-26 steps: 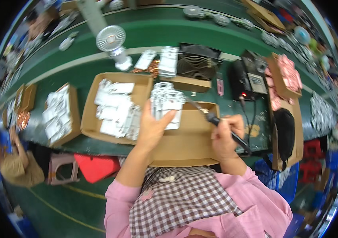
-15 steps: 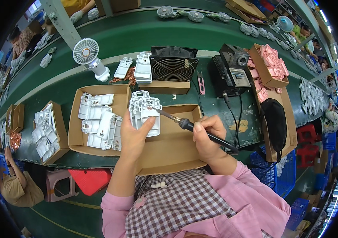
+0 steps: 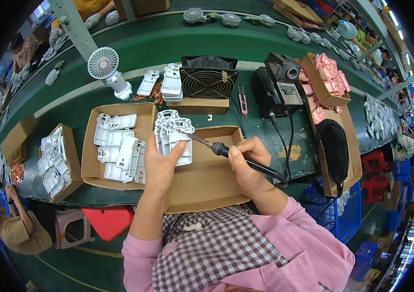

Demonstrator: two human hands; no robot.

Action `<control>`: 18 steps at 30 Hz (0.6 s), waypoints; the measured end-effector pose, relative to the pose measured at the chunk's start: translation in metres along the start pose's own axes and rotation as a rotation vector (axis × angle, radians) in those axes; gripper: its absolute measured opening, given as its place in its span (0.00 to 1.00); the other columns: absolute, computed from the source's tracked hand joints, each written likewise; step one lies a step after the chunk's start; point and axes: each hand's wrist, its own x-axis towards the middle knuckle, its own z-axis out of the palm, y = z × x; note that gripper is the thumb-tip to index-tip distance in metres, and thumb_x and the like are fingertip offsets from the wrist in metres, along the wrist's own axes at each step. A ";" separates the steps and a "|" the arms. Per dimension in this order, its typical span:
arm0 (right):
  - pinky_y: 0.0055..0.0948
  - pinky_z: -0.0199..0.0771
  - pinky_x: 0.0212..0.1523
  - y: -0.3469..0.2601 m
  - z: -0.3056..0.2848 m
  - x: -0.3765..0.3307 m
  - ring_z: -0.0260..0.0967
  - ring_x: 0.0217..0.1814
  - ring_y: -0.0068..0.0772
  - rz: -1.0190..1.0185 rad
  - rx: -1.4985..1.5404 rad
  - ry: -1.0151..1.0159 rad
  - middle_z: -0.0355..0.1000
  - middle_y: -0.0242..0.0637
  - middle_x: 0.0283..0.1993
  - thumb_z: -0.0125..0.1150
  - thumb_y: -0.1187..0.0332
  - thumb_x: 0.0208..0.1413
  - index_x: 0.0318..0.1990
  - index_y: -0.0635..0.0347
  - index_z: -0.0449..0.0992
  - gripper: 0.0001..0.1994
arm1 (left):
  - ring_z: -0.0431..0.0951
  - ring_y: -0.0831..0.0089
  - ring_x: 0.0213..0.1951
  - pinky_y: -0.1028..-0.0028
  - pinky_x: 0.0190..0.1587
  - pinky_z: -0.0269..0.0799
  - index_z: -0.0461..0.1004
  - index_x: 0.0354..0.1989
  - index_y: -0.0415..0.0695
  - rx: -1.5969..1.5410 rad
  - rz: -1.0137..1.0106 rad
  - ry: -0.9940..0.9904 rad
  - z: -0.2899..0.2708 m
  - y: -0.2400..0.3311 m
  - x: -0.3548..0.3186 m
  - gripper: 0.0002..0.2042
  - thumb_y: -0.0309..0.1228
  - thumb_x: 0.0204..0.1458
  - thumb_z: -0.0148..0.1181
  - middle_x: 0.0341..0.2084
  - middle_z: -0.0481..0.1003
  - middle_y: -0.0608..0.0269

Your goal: The person solders components onto plastic casings using a soldering iron. She then moves aside parts, retrieves a new box of plastic casings, and solders components onto them.

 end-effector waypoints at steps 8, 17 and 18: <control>0.18 0.59 0.22 -0.002 0.001 0.000 0.59 0.21 0.13 0.002 0.020 -0.011 0.66 0.29 0.21 0.60 0.75 0.51 0.28 0.62 0.66 0.07 | 0.74 0.78 0.38 0.78 0.39 0.72 0.64 0.49 0.36 0.010 0.012 0.001 -0.003 -0.004 0.000 0.20 0.24 0.48 0.62 0.39 0.74 0.61; 0.17 0.60 0.22 -0.003 0.001 0.001 0.60 0.22 0.13 -0.020 0.014 -0.033 0.67 0.30 0.22 0.59 0.76 0.52 0.28 0.62 0.66 0.07 | 0.74 0.78 0.38 0.78 0.40 0.72 0.64 0.48 0.36 0.006 0.018 0.008 -0.002 -0.004 0.000 0.20 0.24 0.48 0.62 0.39 0.73 0.61; 0.17 0.60 0.22 -0.003 0.002 0.002 0.60 0.22 0.13 -0.023 0.014 -0.036 0.68 0.30 0.22 0.59 0.76 0.52 0.28 0.63 0.66 0.07 | 0.74 0.78 0.38 0.78 0.39 0.72 0.64 0.48 0.36 0.006 0.022 0.007 -0.002 -0.004 0.000 0.19 0.24 0.48 0.62 0.39 0.73 0.61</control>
